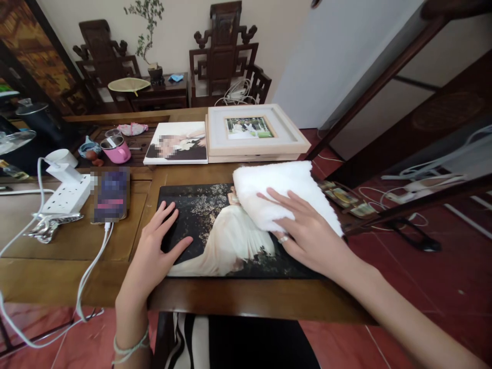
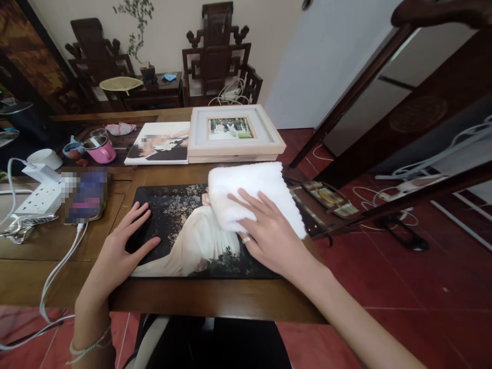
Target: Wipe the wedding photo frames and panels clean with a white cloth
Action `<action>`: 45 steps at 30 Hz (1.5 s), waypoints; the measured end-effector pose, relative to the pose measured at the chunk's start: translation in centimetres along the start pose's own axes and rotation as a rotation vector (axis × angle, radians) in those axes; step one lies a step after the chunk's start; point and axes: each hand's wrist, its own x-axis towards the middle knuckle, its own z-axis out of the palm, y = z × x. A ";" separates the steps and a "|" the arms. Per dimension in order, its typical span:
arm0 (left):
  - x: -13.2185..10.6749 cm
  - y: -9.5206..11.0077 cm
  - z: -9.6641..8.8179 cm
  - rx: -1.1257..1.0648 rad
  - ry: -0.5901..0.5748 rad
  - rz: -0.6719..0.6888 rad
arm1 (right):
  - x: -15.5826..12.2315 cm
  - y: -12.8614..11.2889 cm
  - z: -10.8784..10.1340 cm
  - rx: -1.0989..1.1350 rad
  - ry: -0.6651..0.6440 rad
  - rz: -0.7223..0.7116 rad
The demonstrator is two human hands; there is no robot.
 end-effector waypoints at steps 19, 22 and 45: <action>0.1 0.1 0.1 0.020 0.003 0.009 | -0.6 -1.0 -0.8 0.015 -0.013 -0.003; 0.2 0.1 0.1 0.023 0.010 0.009 | 0.3 0.1 -0.3 -0.021 -0.022 0.014; 0.3 0.2 0.0 0.035 0.005 0.009 | -1.2 1.1 -0.8 0.169 0.016 0.115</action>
